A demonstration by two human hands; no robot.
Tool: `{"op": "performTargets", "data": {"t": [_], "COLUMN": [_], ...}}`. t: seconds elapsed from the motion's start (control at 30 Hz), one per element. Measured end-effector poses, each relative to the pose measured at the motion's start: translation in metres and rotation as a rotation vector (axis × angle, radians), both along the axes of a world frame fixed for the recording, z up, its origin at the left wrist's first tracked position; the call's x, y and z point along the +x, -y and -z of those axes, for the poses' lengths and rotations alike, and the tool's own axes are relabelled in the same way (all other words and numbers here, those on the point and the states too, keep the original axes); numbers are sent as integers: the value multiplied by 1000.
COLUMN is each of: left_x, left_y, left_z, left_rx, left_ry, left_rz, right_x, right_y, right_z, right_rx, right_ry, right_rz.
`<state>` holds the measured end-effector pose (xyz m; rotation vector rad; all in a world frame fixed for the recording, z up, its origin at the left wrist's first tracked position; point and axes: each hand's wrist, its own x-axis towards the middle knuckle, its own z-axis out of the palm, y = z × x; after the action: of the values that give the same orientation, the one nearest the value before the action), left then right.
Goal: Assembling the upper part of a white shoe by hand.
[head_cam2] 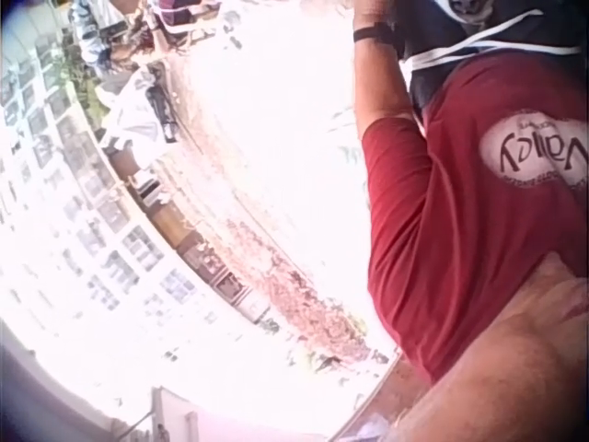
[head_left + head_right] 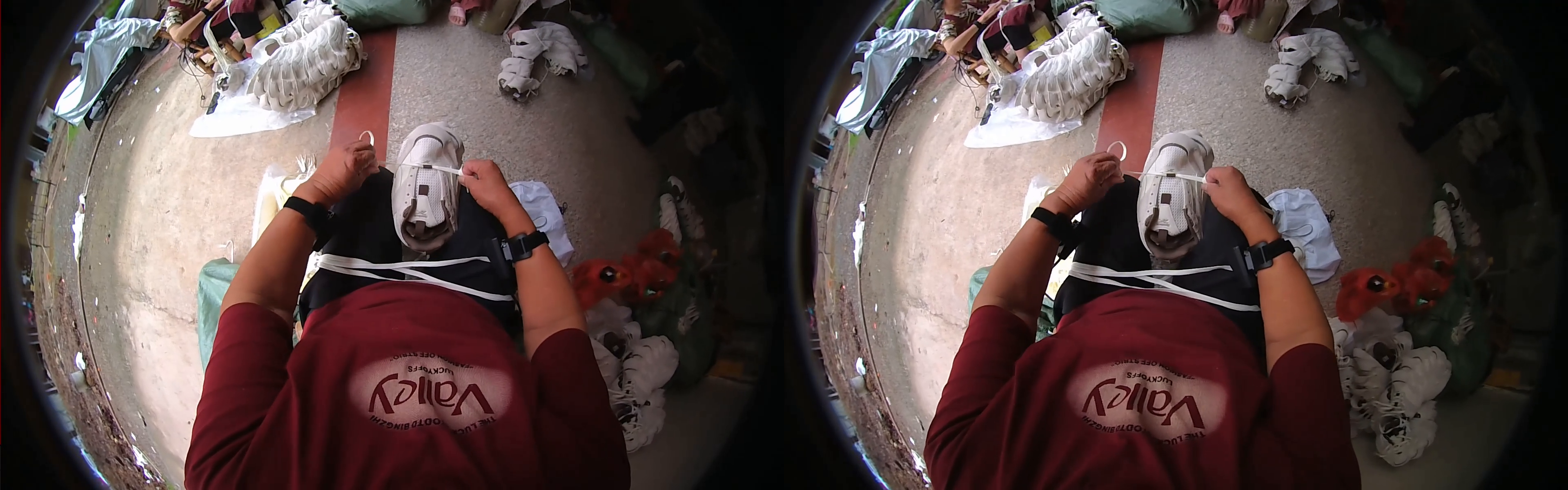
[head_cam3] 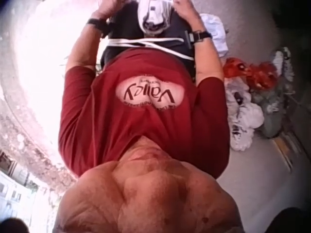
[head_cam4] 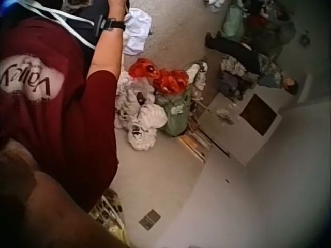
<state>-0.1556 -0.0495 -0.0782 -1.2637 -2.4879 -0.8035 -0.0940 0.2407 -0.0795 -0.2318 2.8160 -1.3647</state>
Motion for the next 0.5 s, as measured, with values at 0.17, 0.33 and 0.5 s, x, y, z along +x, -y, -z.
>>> {"op": "performTargets", "data": {"t": [0.17, 0.33, 0.5], "left_x": [22, 15, 16], "left_y": [4, 15, 24], "left_z": [7, 23, 17], "left_rx": [66, 91, 288], "left_ry": [188, 410, 61], "left_rz": [-12, -257, -547], "right_x": [-9, -6, 4], "right_y": [-11, -8, 7], "right_z": [13, 8, -15], "right_rx": [142, 197, 346], "right_ry": [-26, -24, -724], "right_rz": [112, 116, 256]}}
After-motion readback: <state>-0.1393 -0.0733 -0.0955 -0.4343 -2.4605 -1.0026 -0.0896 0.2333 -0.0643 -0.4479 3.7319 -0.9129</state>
